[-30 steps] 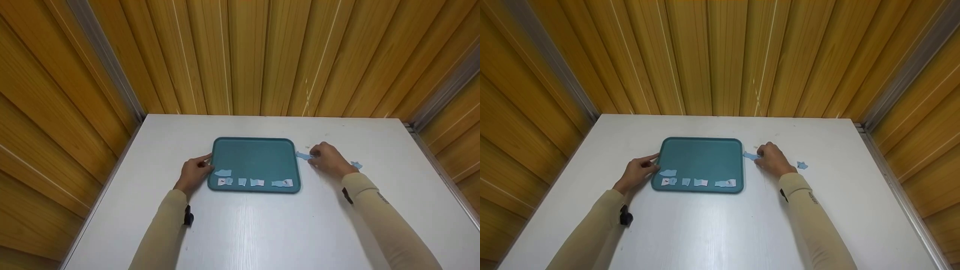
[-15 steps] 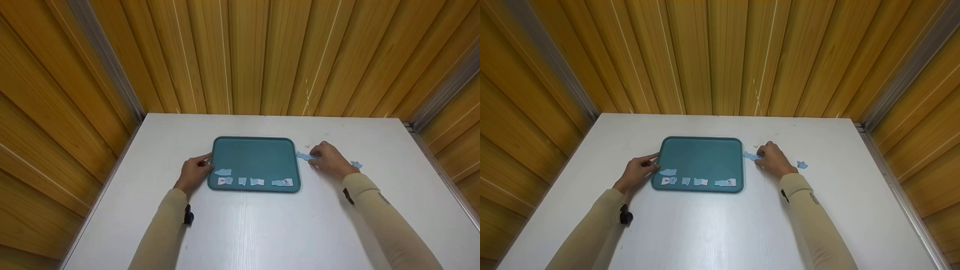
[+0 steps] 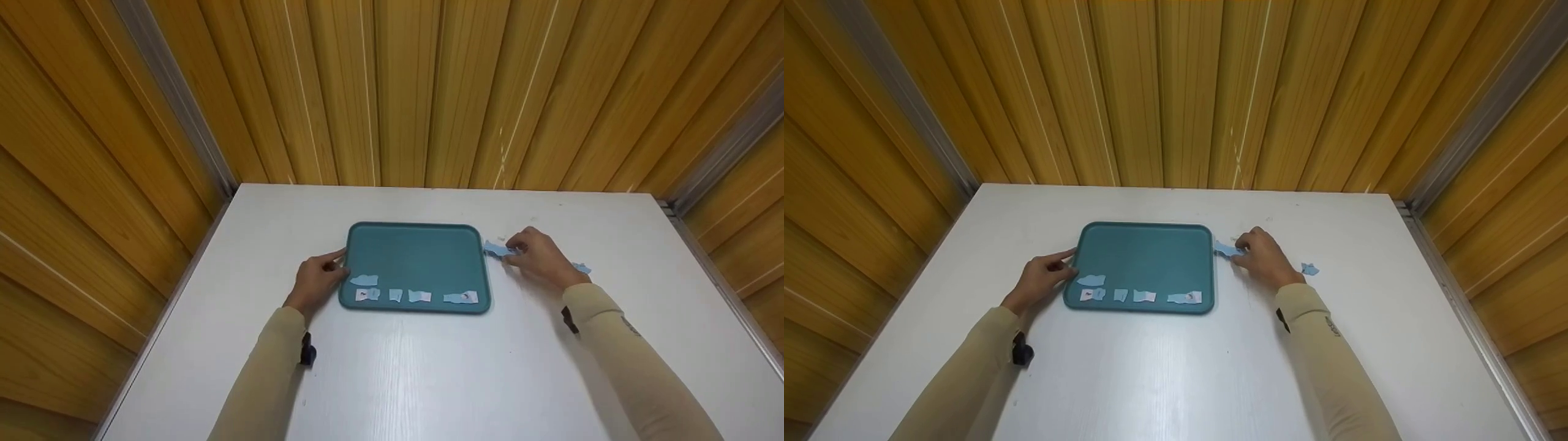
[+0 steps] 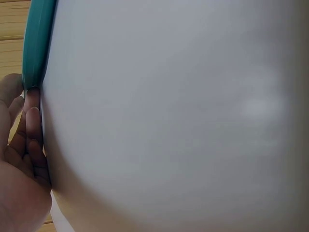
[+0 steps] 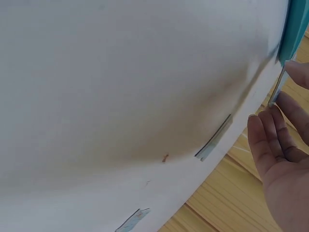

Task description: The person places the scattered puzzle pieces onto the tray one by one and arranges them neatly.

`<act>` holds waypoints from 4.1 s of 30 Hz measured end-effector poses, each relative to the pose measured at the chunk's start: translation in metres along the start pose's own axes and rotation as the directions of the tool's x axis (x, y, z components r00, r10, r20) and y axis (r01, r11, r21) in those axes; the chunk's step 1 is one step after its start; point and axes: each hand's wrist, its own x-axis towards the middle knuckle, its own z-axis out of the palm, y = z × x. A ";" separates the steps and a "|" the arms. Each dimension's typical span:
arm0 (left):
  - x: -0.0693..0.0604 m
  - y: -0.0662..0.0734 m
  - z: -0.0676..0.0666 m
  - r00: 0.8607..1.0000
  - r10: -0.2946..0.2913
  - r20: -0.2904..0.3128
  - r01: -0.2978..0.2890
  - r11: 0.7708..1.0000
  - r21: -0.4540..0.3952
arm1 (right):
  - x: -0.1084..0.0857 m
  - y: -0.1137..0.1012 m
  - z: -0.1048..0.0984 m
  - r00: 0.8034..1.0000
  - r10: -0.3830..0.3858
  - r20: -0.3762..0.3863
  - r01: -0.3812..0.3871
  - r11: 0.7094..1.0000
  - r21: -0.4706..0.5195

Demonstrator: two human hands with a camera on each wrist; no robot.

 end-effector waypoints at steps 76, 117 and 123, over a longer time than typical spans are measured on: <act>-0.001 -0.006 0.003 0.999 0.033 -0.012 -0.033 0.999 0.019 | 0.021 -0.139 0.117 0.891 -0.427 0.152 0.430 0.903 0.017; -0.003 -0.003 0.003 1.000 0.000 -0.008 0.000 1.000 -0.006 | 0.013 -0.107 0.066 0.936 -0.333 0.113 0.331 0.943 0.042; -0.003 -0.005 0.002 1.000 -0.015 -0.005 0.015 1.000 -0.024 | 0.009 -0.092 0.050 0.951 -0.296 0.089 0.295 0.955 0.032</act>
